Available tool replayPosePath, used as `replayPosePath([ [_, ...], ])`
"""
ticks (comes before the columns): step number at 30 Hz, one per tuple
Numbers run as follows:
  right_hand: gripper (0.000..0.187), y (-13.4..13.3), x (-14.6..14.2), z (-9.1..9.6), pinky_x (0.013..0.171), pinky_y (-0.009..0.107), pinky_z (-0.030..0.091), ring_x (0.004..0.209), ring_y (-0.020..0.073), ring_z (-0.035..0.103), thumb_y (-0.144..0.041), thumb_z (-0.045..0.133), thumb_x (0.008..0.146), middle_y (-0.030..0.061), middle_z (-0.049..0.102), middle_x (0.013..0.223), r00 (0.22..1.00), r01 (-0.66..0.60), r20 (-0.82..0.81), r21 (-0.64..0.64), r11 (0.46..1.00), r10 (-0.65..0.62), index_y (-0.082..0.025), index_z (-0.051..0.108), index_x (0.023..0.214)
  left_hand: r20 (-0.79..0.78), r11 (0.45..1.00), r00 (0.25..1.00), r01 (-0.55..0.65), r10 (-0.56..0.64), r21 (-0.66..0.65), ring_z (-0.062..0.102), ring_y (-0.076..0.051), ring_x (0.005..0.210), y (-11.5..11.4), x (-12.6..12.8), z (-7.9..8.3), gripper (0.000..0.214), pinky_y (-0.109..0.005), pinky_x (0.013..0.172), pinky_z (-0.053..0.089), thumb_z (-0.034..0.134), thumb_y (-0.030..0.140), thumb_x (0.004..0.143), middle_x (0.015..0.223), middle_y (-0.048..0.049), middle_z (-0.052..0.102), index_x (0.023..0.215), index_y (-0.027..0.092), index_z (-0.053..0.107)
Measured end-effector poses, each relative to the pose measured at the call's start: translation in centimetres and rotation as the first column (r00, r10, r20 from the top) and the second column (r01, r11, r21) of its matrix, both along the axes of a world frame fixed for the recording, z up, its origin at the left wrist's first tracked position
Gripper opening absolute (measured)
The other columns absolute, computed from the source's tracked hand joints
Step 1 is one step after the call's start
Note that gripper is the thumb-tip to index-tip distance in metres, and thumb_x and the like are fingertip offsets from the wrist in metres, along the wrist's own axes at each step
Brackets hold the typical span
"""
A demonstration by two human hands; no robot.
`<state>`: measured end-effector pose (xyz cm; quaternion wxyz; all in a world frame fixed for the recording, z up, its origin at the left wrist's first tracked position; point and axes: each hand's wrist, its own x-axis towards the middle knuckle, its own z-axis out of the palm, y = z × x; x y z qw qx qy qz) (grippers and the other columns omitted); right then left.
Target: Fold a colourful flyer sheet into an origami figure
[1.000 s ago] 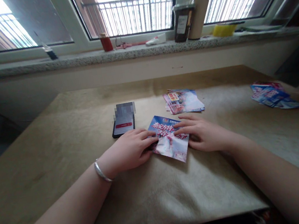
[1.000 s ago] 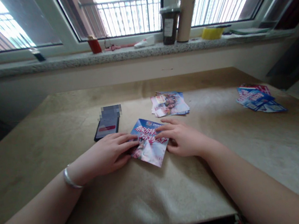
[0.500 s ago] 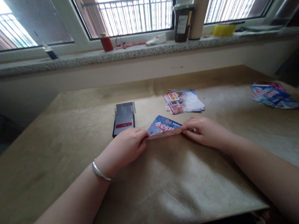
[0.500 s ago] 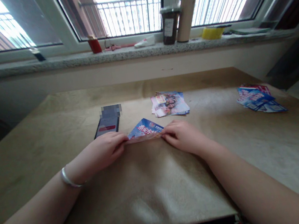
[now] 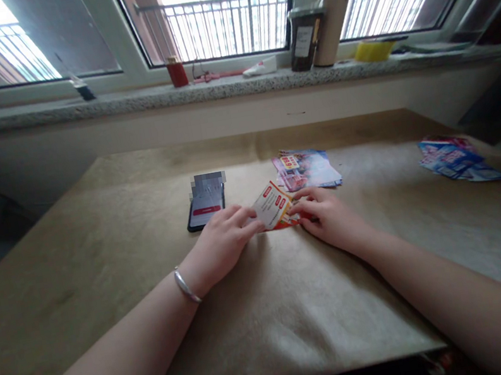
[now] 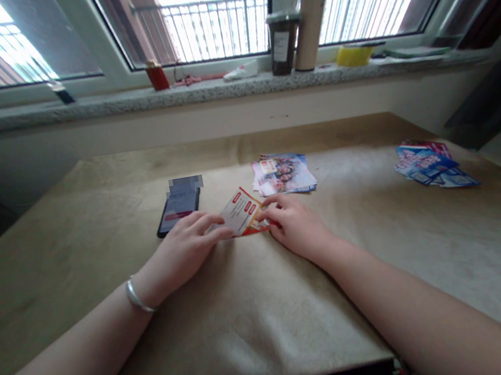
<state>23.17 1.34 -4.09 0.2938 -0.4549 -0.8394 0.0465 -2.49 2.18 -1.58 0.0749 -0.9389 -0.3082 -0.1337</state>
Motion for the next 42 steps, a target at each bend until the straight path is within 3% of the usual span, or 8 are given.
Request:
replayPosePath([
  [7, 0.022, -0.3, -0.4, 0.7, 0.096, 0.046, 0.044, 0.113, 0.0264, 0.049, -0.016, 0.055, 0.083, 0.007, 0.058, 0.121, 0.986, -0.034, 0.167, 0.076, 0.996, 0.021, -0.027, 0.072, 0.093, -0.088, 0.988, 0.988, 0.116, -0.125, -0.1, 0.049, -0.022, 0.11, 0.4, 0.3, -0.4, 0.038, -0.038, 0.093, 0.042, 0.043, 0.013, 0.094, 0.12, -0.0038, 0.059, 0.128, 0.027, 0.05],
  [11, 0.028, -0.4, -0.9, 0.9, 0.092, 0.041, 0.045, 0.103, 0.0219, 0.053, -0.014, 0.049, 0.086, 0.005, 0.065, 0.11, 0.957, -0.181, 0.237, 0.029, 0.983, 0.169, -0.026, 0.069, 0.102, -0.092, 0.987, 0.988, 0.116, -0.127, -0.11, 0.05, -0.021, 0.108, 0.5, 0.5, -0.6, 0.04, -0.038, 0.093, 0.042, 0.043, 0.013, 0.094, 0.117, -0.0049, 0.058, 0.13, 0.03, 0.05],
  [14, 0.032, -0.5, -1.2, 1.0, 0.088, 0.037, 0.046, 0.097, 0.0207, 0.054, -0.013, 0.046, 0.087, 0.0056, 0.066, 0.105, 0.943, -0.211, 0.266, 0.007, 0.977, 0.201, -0.025, 0.066, 0.109, -0.06, 0.989, 0.992, 0.104, -0.111, -0.104, 0.05, -0.021, 0.108, 0.5, 0.6, -0.8, 0.037, -0.038, 0.093, 0.043, 0.041, 0.013, 0.095, 0.115, -0.0059, 0.057, 0.126, 0.029, 0.053],
  [19, 0.031, -0.8, -1.1, 1.4, 0.082, 0.034, 0.047, 0.093, 0.0207, 0.056, -0.015, 0.046, 0.087, 0.0068, 0.066, 0.104, 0.93, -0.186, 0.325, 0.013, 0.982, 0.172, -0.024, 0.066, 0.109, -0.058, 0.993, 0.995, 0.072, -0.077, -0.097, 0.052, -0.019, 0.101, 0.4, 0.6, -0.7, 0.03, -0.035, 0.09, 0.045, 0.04, 0.012, 0.095, 0.109, -0.0066, 0.058, 0.115, 0.023, 0.059],
  [25, 0.027, -0.8, 0.5, 1.9, 0.075, 0.029, 0.046, 0.085, 0.0181, 0.06, -0.014, 0.047, 0.086, 0.0058, 0.067, 0.096, 0.929, -0.125, 0.343, -0.056, 0.991, 0.136, -0.024, 0.07, 0.096, -0.118, 0.987, 0.992, 0.016, -0.035, -0.157, 0.057, -0.018, 0.088, 0.0, 0.3, 0.9, 0.024, -0.032, 0.08, 0.049, 0.045, 0.01, 0.091, 0.1, -0.0074, 0.062, 0.103, 0.018, 0.064],
  [35, 0.027, -0.5, 3.4, 2.6, 0.07, 0.026, 0.046, 0.075, 0.015, 0.062, -0.01, 0.049, 0.08, 0.0038, 0.066, 0.089, 0.942, -0.08, 0.305, -0.194, 0.978, 0.137, -0.023, 0.071, 0.087, -0.167, 0.956, 0.986, -0.073, 0.026, -0.283, 0.062, -0.014, 0.076, 0.1, -1.7, 1.9, 0.031, -0.026, 0.074, 0.05, 0.044, 0.008, 0.088, 0.089, -0.0036, 0.066, 0.093, 0.022, 0.071],
  [42, 0.024, -0.7, 4.3, 3.1, 0.064, 0.024, 0.043, 0.074, 0.0143, 0.063, -0.015, 0.051, 0.08, 0.0006, 0.068, 0.094, 0.916, 0.04, 0.399, -0.207, 0.977, 0.047, -0.026, 0.072, 0.084, -0.248, 0.941, 0.964, -0.167, 0.094, -0.295, 0.064, -0.017, 0.079, -0.2, -1.8, 2.9, 0.023, -0.026, 0.07, 0.047, 0.05, 0.021, 0.09, 0.093, -0.0024, 0.068, 0.093, 0.025, 0.072],
])
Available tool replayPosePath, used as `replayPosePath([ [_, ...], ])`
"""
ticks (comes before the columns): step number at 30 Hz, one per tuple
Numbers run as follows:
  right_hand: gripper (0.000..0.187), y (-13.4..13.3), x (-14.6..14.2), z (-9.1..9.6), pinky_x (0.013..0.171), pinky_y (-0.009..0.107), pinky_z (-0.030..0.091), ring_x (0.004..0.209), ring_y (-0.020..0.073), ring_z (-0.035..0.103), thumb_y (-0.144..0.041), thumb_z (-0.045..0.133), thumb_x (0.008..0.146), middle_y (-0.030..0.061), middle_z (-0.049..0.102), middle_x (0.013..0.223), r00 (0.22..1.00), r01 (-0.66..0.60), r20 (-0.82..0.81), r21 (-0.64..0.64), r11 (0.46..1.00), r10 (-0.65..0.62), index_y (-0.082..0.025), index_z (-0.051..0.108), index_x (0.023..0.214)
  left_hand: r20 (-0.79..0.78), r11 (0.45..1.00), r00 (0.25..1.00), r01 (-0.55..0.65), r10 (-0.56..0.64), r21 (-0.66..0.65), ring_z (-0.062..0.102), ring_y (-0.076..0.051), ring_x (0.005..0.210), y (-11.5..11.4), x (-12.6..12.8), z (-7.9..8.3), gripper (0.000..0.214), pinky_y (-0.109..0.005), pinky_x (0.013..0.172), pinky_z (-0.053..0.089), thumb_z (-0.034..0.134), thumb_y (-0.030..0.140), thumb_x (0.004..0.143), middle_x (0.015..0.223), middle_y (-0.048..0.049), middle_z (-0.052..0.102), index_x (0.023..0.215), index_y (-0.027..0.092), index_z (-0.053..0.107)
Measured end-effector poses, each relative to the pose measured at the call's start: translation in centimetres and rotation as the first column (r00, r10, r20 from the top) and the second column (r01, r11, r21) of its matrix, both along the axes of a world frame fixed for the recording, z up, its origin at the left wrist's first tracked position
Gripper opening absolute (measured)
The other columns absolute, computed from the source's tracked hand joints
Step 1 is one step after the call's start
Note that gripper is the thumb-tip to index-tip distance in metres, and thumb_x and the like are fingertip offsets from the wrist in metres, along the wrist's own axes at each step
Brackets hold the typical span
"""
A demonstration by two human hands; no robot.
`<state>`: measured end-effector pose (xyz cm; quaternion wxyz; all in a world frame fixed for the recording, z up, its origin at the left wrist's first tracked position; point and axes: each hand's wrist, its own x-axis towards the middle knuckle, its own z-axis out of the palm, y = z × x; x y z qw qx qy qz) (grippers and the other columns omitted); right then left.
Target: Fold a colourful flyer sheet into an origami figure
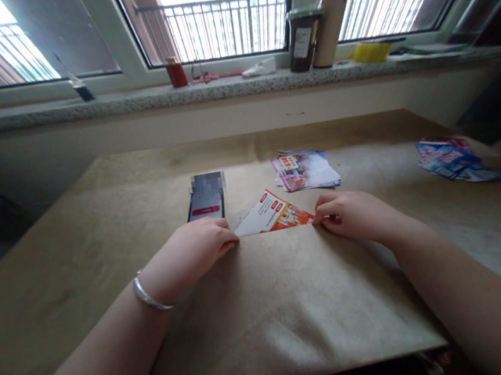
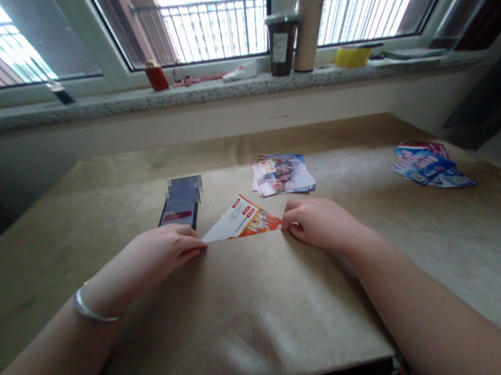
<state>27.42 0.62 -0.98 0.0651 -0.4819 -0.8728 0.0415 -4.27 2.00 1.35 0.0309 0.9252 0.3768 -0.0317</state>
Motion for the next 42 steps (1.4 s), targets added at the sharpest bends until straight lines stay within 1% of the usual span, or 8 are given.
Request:
replayPosePath([
  [5, 0.025, 0.0, 0.4, 0.1, 0.064, 0.024, 0.042, 0.075, 0.0138, 0.063, -0.013, 0.052, 0.078, -0.0012, 0.069, 0.093, 0.999, 0.03, 0.027, -0.022, 0.999, -0.029, -0.027, 0.072, 0.083, -0.086, 0.998, 0.995, -0.054, 0.055, 0.017, 0.063, -0.018, 0.078, -0.3, -0.2, 0.5, 0.022, -0.026, 0.066, 0.044, 0.051, 0.023, 0.089, 0.088, -0.0036, 0.067, 0.088, 0.023, 0.073],
  [11, 0.024, 0.0, 0.8, 0.5, 0.064, 0.025, 0.042, 0.078, 0.0153, 0.064, -0.016, 0.052, 0.078, -0.0017, 0.069, 0.096, 0.995, 0.075, 0.074, -0.038, 0.996, -0.072, -0.029, 0.072, 0.082, -0.065, 0.999, 0.997, -0.045, 0.045, 0.004, 0.062, -0.017, 0.075, -0.1, -0.6, 0.3, 0.022, -0.026, 0.064, 0.043, 0.05, 0.024, 0.088, 0.087, -0.0034, 0.067, 0.084, 0.023, 0.072],
  [17, 0.019, -0.1, 0.2, 0.3, 0.066, 0.028, 0.044, 0.079, 0.0189, 0.063, -0.018, 0.051, 0.078, 0.0023, 0.068, 0.094, 0.985, 0.162, 0.069, -0.036, 0.986, -0.159, -0.024, 0.068, 0.081, -0.07, 0.997, 0.995, -0.07, 0.073, 0.045, 0.062, -0.019, 0.075, 0.1, -0.3, -0.1, 0.024, -0.028, 0.063, 0.043, 0.048, 0.03, 0.09, 0.085, -0.0039, 0.066, 0.083, 0.021, 0.07],
  [21, 0.02, -0.3, -0.8, -0.4, 0.068, 0.03, 0.046, 0.078, 0.019, 0.062, -0.027, 0.049, 0.084, 0.0054, 0.068, 0.095, 0.978, 0.196, -0.065, -0.034, 0.98, -0.198, -0.021, 0.064, 0.095, -0.03, 0.994, 0.996, -0.088, 0.09, 0.058, 0.061, -0.018, 0.076, 0.4, -0.3, 0.0, 0.018, -0.026, 0.065, 0.044, 0.052, 0.029, 0.087, 0.086, -0.0038, 0.065, 0.081, 0.02, 0.066],
  [26, 0.039, 0.2, -1.6, -1.3, 0.074, 0.03, 0.048, 0.076, 0.0158, 0.06, -0.028, 0.054, 0.082, 0.0056, 0.067, 0.101, 0.936, 0.147, -0.312, -0.083, 0.986, -0.165, -0.021, 0.057, 0.121, 0.085, 0.988, 0.99, -0.123, 0.115, 0.088, 0.06, -0.018, 0.084, 0.8, -0.2, -0.6, 0.017, -0.026, 0.071, 0.046, 0.054, 0.028, 0.085, 0.098, -0.003, 0.062, 0.1, 0.021, 0.06],
  [32, 0.038, 0.8, -1.5, -2.0, 0.061, 0.025, 0.046, 0.068, 0.0133, 0.056, -0.02, 0.055, 0.079, 0.0031, 0.066, 0.085, 0.857, 0.139, -0.474, -0.166, 0.976, -0.203, -0.019, 0.06, 0.116, 0.107, 0.98, 0.992, -0.083, 0.064, 0.18, 0.055, -0.023, 0.1, 0.2, 1.0, -1.6, 0.049, -0.036, 0.091, 0.043, 0.056, 0.023, 0.086, 0.109, -0.0081, 0.062, 0.133, 0.016, 0.044],
  [37, 0.031, 0.7, -1.8, -1.8, 0.058, 0.024, 0.045, 0.062, 0.0116, 0.053, -0.017, 0.054, 0.078, 0.0009, 0.064, 0.078, 0.85, 0.119, -0.499, -0.131, 0.984, -0.169, -0.02, 0.063, 0.108, 0.136, 0.957, 0.984, -0.145, 0.114, 0.25, 0.055, -0.025, 0.098, -0.1, 1.5, -1.8, 0.046, -0.037, 0.088, 0.044, 0.057, 0.021, 0.085, 0.105, -0.0085, 0.064, 0.13, 0.016, 0.049],
  [42, 0.024, 0.2, -2.2, -1.3, 0.061, 0.025, 0.045, 0.065, 0.0128, 0.054, -0.015, 0.053, 0.078, 0.0025, 0.063, 0.078, 0.87, 0.05, -0.49, -0.02, 0.999, -0.054, -0.018, 0.064, 0.098, 0.178, 0.952, 0.978, -0.157, 0.112, 0.265, 0.058, -0.024, 0.093, 0.0, 1.4, -1.7, 0.035, -0.036, 0.081, 0.044, 0.056, 0.019, 0.083, 0.097, -0.007, 0.067, 0.118, 0.019, 0.059],
])
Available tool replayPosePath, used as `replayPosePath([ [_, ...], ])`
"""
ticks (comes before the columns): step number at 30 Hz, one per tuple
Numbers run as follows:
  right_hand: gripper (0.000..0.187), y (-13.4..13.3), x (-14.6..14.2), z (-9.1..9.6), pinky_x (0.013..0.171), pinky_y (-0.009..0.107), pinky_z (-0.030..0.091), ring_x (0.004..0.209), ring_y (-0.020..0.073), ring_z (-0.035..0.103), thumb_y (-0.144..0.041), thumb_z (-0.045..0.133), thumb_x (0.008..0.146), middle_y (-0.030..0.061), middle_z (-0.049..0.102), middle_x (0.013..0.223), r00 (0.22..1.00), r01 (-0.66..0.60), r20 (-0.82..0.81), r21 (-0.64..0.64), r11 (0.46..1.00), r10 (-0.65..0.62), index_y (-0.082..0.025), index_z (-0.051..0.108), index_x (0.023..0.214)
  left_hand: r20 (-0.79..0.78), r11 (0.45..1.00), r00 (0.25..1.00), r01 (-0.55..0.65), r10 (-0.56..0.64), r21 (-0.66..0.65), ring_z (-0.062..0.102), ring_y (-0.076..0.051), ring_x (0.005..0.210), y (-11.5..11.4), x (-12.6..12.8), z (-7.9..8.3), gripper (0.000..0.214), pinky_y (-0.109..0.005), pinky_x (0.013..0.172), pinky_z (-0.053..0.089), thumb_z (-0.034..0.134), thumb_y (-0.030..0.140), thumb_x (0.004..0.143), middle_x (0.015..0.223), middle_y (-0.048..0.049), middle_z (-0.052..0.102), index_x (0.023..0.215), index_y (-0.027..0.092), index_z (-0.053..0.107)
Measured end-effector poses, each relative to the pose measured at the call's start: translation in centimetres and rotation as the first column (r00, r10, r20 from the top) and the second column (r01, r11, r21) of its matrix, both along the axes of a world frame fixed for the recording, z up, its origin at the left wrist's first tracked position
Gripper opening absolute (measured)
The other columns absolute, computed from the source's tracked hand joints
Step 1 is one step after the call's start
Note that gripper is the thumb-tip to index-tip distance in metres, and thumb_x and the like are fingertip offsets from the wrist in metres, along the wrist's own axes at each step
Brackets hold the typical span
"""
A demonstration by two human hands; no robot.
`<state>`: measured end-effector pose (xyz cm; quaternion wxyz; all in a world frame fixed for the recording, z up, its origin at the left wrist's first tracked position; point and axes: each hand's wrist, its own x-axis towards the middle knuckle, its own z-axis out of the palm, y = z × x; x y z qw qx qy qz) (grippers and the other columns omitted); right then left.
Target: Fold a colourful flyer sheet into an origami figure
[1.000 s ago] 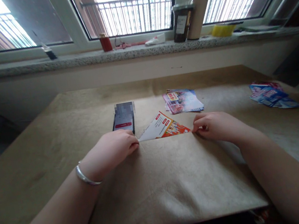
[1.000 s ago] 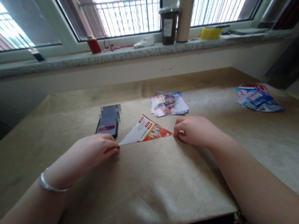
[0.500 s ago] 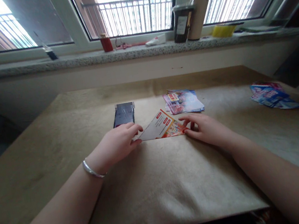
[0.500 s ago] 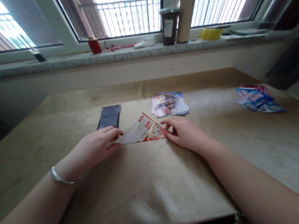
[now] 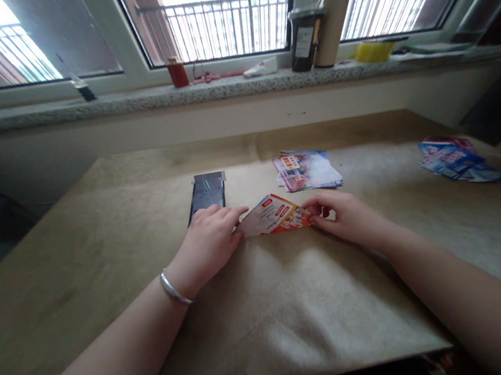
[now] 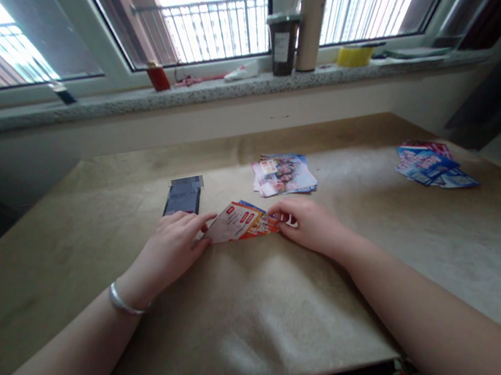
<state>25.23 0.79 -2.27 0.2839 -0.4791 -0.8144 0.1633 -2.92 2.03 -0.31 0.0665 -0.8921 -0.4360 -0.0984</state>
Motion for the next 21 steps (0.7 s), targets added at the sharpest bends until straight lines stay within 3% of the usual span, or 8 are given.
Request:
replayPosePath([
  [3, 0.021, -0.38, -0.22, 0.48, 0.063, 0.025, 0.046, 0.067, 0.0129, 0.055, -0.014, 0.052, 0.079, 0.0032, 0.063, 0.08, 0.999, -0.032, -0.001, 0.025, 0.999, 0.032, -0.017, 0.063, 0.097, 0.017, 0.999, 0.999, 0.039, -0.039, 0.025, 0.058, -0.023, 0.087, 0.1, -0.03, 0.19, 0.018, -0.036, 0.079, 0.043, 0.054, 0.021, 0.085, 0.092, -0.0057, 0.067, 0.099, 0.019, 0.065],
  [6, 0.013, -0.6, -0.31, 0.83, 0.065, 0.026, 0.047, 0.073, 0.0142, 0.057, -0.014, 0.053, 0.08, 0.0035, 0.063, 0.08, 0.997, -0.079, -0.006, 0.062, 0.995, 0.079, -0.019, 0.063, 0.086, 0.053, 0.993, 0.994, 0.089, -0.093, 0.077, 0.057, -0.02, 0.081, 0.1, -0.08, 0.37, 0.015, -0.034, 0.076, 0.042, 0.051, 0.023, 0.089, 0.088, -0.0045, 0.067, 0.09, 0.02, 0.066],
  [12, 0.013, -0.29, 0.14, 0.48, 0.075, 0.03, 0.048, 0.083, 0.0158, 0.059, -0.013, 0.054, 0.082, 0.0047, 0.065, 0.086, 0.98, -0.194, -0.019, 0.11, 0.975, 0.197, -0.021, 0.065, 0.083, 0.056, 0.984, 0.984, 0.166, -0.17, 0.065, 0.056, -0.017, 0.08, 0.15, -0.3, 0.35, 0.019, -0.03, 0.072, 0.044, 0.048, 0.016, 0.089, 0.093, -0.0044, 0.064, 0.096, 0.02, 0.065],
  [16, 0.012, -0.08, 0.22, 0.2, 0.079, 0.031, 0.049, 0.086, 0.0156, 0.06, -0.013, 0.057, 0.081, 0.0043, 0.066, 0.089, 0.957, -0.286, -0.018, 0.1, 0.953, 0.289, -0.021, 0.065, 0.083, 0.048, 0.959, 0.958, 0.28, -0.282, 0.036, 0.057, -0.018, 0.086, 0.26, -0.21, 0.2, 0.021, -0.033, 0.078, 0.046, 0.046, 0.019, 0.093, 0.099, -0.0044, 0.065, 0.096, 0.021, 0.066],
  [21, 0.014, -0.15, -0.11, 0.37, 0.078, 0.03, 0.05, 0.086, 0.0149, 0.061, -0.011, 0.055, 0.081, 0.0042, 0.067, 0.088, 0.95, -0.313, -0.005, 0.045, 0.949, 0.313, -0.021, 0.064, 0.082, 0.059, 0.933, 0.931, 0.359, -0.359, 0.016, 0.059, -0.02, 0.098, 0.04, 0.11, -0.02, 0.026, -0.036, 0.083, 0.048, 0.044, 0.016, 0.091, 0.115, -0.0069, 0.061, 0.106, 0.022, 0.065],
])
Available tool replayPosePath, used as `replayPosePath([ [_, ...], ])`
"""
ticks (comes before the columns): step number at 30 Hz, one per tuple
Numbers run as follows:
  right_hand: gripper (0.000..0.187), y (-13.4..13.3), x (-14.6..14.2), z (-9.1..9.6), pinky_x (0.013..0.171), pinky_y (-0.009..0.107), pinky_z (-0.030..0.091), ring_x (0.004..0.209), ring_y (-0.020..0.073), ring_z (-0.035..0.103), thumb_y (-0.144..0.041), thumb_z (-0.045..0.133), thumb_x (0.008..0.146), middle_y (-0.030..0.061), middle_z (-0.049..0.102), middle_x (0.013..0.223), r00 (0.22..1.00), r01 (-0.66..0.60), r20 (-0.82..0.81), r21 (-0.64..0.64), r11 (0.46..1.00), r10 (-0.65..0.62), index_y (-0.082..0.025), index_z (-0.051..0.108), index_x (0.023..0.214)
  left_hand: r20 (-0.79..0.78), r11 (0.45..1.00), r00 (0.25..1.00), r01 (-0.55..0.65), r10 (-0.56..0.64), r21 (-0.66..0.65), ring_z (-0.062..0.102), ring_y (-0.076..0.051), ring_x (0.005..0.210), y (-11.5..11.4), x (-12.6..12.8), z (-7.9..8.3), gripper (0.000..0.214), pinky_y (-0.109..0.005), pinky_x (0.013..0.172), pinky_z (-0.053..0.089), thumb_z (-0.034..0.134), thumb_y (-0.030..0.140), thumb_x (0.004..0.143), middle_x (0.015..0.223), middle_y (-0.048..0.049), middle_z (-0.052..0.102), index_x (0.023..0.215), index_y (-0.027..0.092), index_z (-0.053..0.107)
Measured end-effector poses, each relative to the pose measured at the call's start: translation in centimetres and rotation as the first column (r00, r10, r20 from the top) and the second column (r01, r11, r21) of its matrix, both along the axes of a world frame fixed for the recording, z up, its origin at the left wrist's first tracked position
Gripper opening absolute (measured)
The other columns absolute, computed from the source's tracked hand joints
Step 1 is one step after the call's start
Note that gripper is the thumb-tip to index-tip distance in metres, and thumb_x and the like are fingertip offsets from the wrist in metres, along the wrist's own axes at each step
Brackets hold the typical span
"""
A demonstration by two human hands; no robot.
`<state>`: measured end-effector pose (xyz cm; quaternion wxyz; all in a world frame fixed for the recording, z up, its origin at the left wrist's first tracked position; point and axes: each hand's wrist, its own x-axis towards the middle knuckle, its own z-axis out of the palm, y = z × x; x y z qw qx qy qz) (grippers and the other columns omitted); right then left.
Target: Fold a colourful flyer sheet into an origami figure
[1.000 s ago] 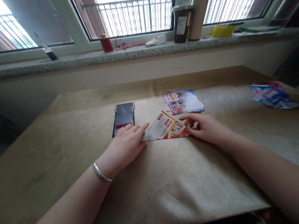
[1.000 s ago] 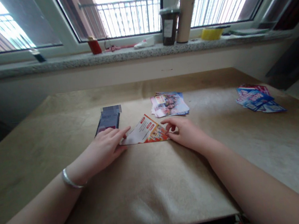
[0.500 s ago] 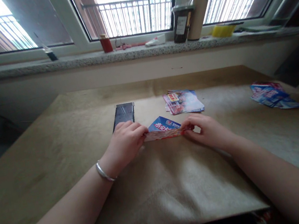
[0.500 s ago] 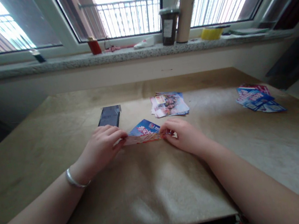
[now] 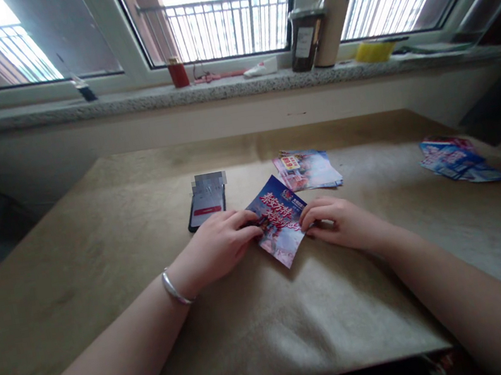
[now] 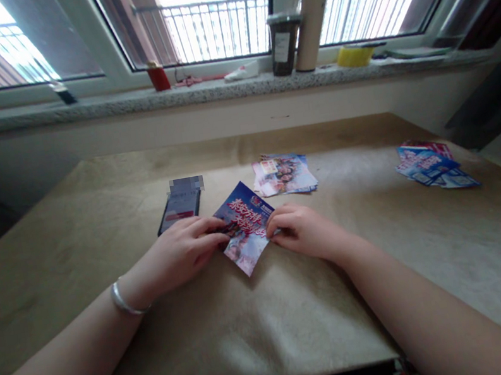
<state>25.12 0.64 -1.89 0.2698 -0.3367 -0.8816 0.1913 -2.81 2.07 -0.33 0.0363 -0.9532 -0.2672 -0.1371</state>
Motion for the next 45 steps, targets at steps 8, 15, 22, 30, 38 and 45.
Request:
replayPosePath([
  [8, 0.015, -0.1, -0.3, -0.2, 0.084, 0.032, 0.049, 0.094, 0.0158, 0.061, -0.01, 0.058, 0.078, 0.0038, 0.069, 0.1, 0.996, -0.04, 0.079, 0.016, 0.999, 0.039, -0.022, 0.066, 0.079, 0.002, 0.994, 0.997, 0.071, -0.071, -0.088, 0.055, -0.022, 0.11, -0.3, 0.3, -0.3, 0.029, -0.039, 0.091, 0.048, 0.051, 0.026, 0.091, 0.125, -0.0089, 0.057, 0.119, 0.024, 0.059],
  [15, 0.018, -0.3, -0.8, 0.2, 0.087, 0.034, 0.048, 0.095, 0.0163, 0.062, -0.006, 0.058, 0.073, 0.0024, 0.071, 0.1, 0.993, -0.071, 0.089, -0.009, 0.997, 0.072, -0.022, 0.065, 0.077, -0.006, 0.984, 0.993, 0.118, -0.12, -0.133, 0.054, -0.023, 0.114, -0.5, 0.5, -0.3, 0.028, -0.042, 0.096, 0.046, 0.052, 0.033, 0.092, 0.124, -0.0102, 0.058, 0.117, 0.024, 0.061],
  [22, 0.018, -0.4, -0.9, 0.3, 0.086, 0.033, 0.048, 0.092, 0.0158, 0.062, -0.006, 0.055, 0.075, 0.0029, 0.071, 0.098, 0.992, -0.09, 0.084, -0.032, 0.995, 0.092, -0.022, 0.063, 0.08, -0.006, 0.971, 0.99, 0.139, -0.143, -0.193, 0.057, -0.02, 0.107, -0.9, 0.7, 0.5, 0.026, -0.039, 0.095, 0.047, 0.051, 0.025, 0.091, 0.116, -0.0072, 0.064, 0.114, 0.021, 0.064],
  [30, 0.016, -0.7, -1.2, -0.1, 0.073, 0.029, 0.047, 0.079, 0.0161, 0.061, -0.009, 0.051, 0.08, 0.0037, 0.068, 0.084, 0.994, 0.081, 0.083, -0.089, 0.993, -0.073, -0.02, 0.061, 0.084, 0.004, 0.964, 0.995, 0.094, -0.096, -0.25, 0.058, -0.02, 0.102, -1.0, 0.8, 0.7, 0.025, -0.037, 0.093, 0.047, 0.052, 0.017, 0.086, 0.11, -0.0061, 0.066, 0.105, 0.02, 0.068],
  [38, 0.016, -0.7, -1.8, -0.4, 0.069, 0.026, 0.045, 0.075, 0.0144, 0.058, -0.01, 0.052, 0.079, 0.0029, 0.064, 0.081, 0.991, 0.121, 0.071, -0.118, 0.986, -0.113, -0.02, 0.063, 0.086, -0.055, 0.958, 0.998, -0.036, 0.022, -0.285, 0.056, -0.022, 0.095, -1.4, 1.1, 0.9, 0.029, -0.037, 0.088, 0.047, 0.062, 0.041, 0.083, 0.1, -0.0084, 0.063, 0.099, 0.018, 0.068],
  [45, 0.017, -0.7, -2.3, -0.3, 0.072, 0.027, 0.045, 0.078, 0.0154, 0.059, -0.008, 0.053, 0.076, 0.003, 0.066, 0.081, 0.993, 0.097, 0.079, -0.105, 0.99, -0.089, -0.02, 0.063, 0.085, -0.009, 0.967, 0.999, 0.041, -0.045, -0.25, 0.056, -0.021, 0.089, -1.5, 1.4, 0.2, 0.029, -0.035, 0.082, 0.045, 0.058, 0.045, 0.086, 0.094, -0.0063, 0.063, 0.093, 0.019, 0.065],
])
